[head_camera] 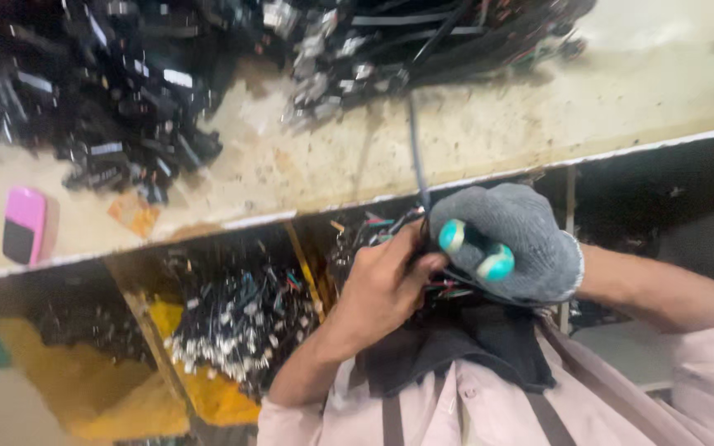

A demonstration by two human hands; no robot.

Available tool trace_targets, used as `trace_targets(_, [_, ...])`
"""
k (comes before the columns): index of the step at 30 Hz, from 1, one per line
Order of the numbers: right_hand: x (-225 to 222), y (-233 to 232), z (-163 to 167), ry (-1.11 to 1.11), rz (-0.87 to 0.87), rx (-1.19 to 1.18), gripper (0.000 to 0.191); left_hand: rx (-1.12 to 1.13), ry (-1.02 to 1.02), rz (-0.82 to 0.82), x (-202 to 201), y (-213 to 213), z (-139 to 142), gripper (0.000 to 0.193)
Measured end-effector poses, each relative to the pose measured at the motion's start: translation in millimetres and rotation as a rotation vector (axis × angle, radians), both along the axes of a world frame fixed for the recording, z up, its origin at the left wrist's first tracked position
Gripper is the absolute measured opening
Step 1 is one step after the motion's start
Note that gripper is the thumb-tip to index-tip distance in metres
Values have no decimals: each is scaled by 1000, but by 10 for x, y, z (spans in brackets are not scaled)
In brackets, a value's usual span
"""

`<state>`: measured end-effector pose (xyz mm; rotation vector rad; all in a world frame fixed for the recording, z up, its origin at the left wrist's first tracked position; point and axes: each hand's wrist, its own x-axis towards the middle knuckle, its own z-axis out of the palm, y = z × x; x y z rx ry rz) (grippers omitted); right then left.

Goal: The person repeatedly picks black cylindrical components and wires from a table, then uses pliers to attach the components to the wire ends. The person works continuously, moving items from a pile on the table to a growing pile of assembled harnesses.

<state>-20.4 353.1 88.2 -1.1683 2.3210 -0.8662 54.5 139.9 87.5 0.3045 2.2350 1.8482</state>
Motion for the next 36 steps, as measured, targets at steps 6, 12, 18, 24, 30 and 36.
trace_targets(6, [134, 51, -175, -346, -216, -288, 14, -142, -367, -64, -6, 3, 41, 50])
trace_targets(12, [236, 62, 46, -307, -507, -578, 13, 152, -142, 58, 38, 103, -46, 31])
trace_targets(18, [206, 102, 227, 22, -144, -508, 18, 262, -267, 3, 43, 28, -66, 29])
trace_targets(24, [105, 151, 116, -313, -276, -481, 8, 301, -230, -36, 98, 110, -157, 28])
trace_targets(30, [662, 102, -33, -833, -616, -1666, 24, 209, 110, -41, 199, 162, -176, 32])
trace_targets(36, [165, 40, -141, -836, -592, -1373, 19, -141, 135, -109, 133, 204, -74, 54])
